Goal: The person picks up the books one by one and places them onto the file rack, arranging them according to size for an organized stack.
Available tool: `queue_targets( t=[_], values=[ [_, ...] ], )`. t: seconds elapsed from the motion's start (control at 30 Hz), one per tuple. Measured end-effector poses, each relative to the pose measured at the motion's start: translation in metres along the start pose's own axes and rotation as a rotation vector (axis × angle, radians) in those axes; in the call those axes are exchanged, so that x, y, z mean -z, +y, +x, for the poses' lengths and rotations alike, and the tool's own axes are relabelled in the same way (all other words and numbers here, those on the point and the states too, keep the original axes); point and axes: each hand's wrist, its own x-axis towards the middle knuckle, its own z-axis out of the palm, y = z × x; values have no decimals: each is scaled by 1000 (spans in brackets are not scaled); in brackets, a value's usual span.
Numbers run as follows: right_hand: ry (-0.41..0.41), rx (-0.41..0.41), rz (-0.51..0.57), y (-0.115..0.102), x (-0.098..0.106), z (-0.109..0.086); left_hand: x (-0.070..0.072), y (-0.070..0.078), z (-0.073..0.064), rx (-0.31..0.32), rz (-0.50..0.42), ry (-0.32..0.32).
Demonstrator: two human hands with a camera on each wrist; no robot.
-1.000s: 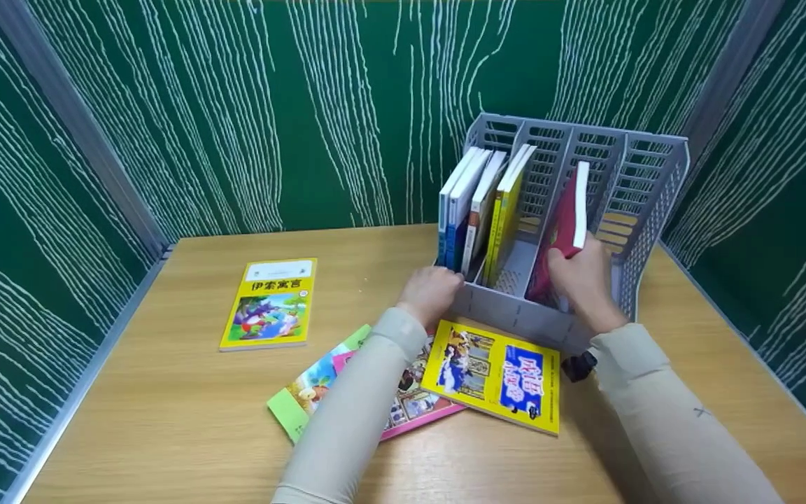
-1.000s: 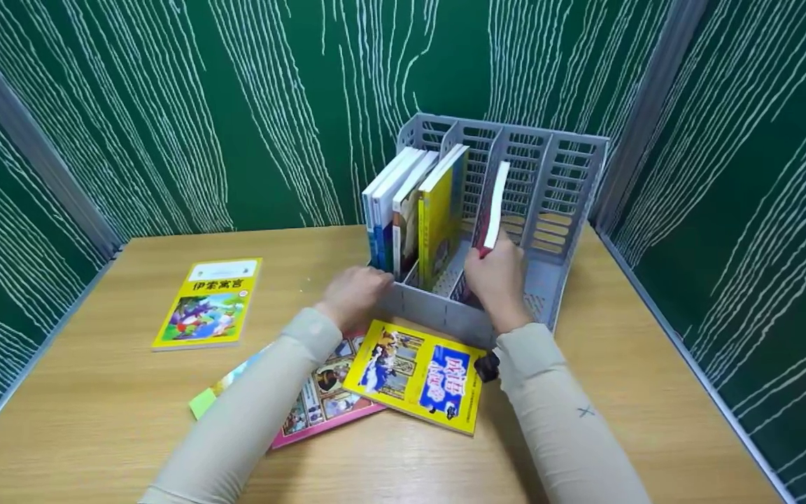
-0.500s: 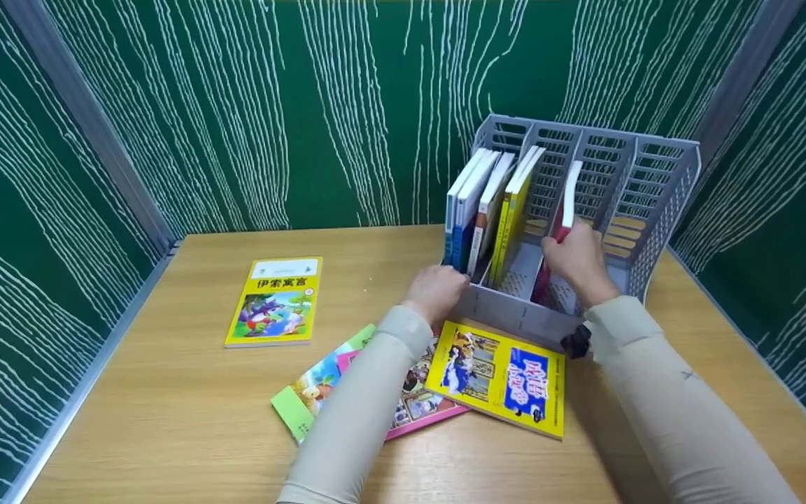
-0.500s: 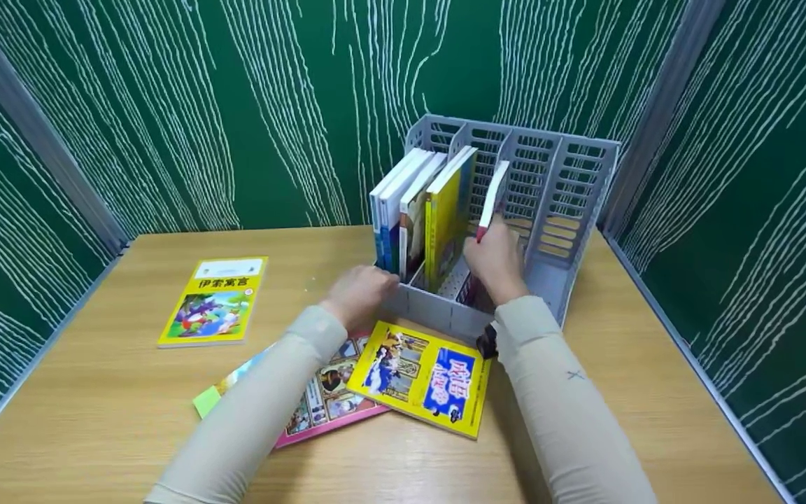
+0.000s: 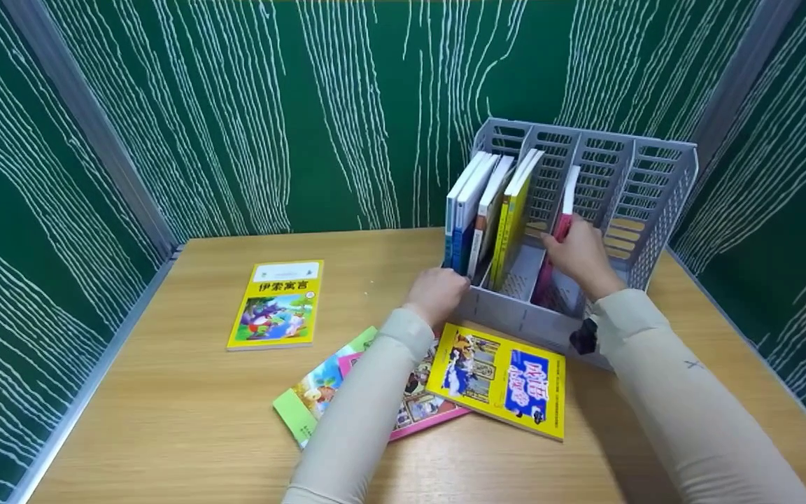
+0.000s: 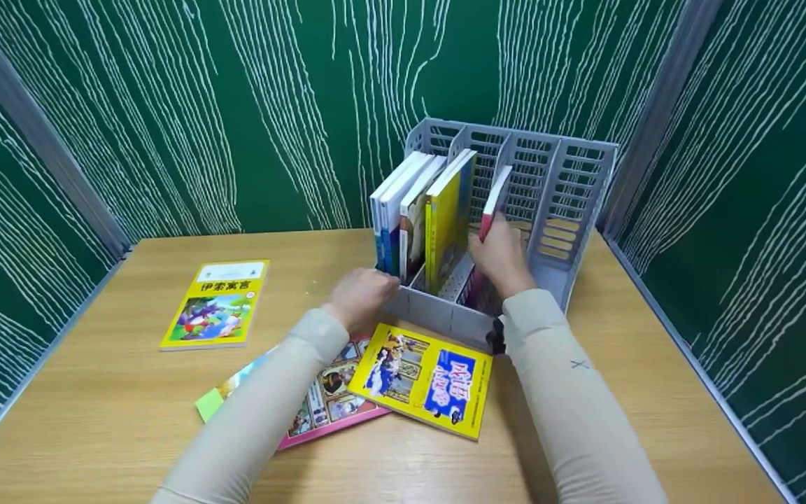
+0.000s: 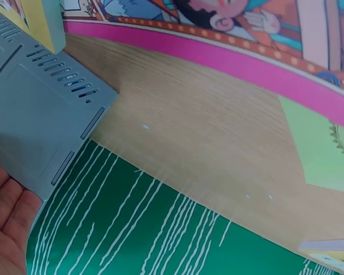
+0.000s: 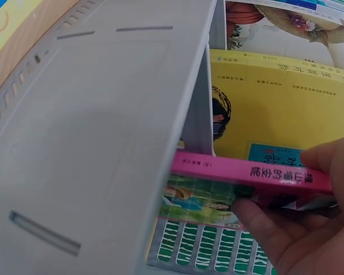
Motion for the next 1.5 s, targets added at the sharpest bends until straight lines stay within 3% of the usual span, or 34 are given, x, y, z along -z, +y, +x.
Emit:
queue_targets(
  t=[0.23,0.5,0.73,1.0,1.2,1.3,1.5],
  values=[
    [-34,1,35,-7,8,-11,-2,1,-1,0,13,-20],
    [80,-21,117,-32,23,-20,2,-2,-5,54,-198,-54],
    [235,87,160,-55,28,-33,6,-6,-14,33,-244,-88],
    [357,265,107,-72,25,-45,14,-19,-24,28,-323,-86],
    [295,318,102,-75,15,-56,17,-51,-35,41,-308,-13],
    [232,318,101,-73,9,-62,15,-68,-46,74,-296,-19],
    [115,264,78,-66,-5,-73,14,-94,-69,203,-330,-55]
  ],
)
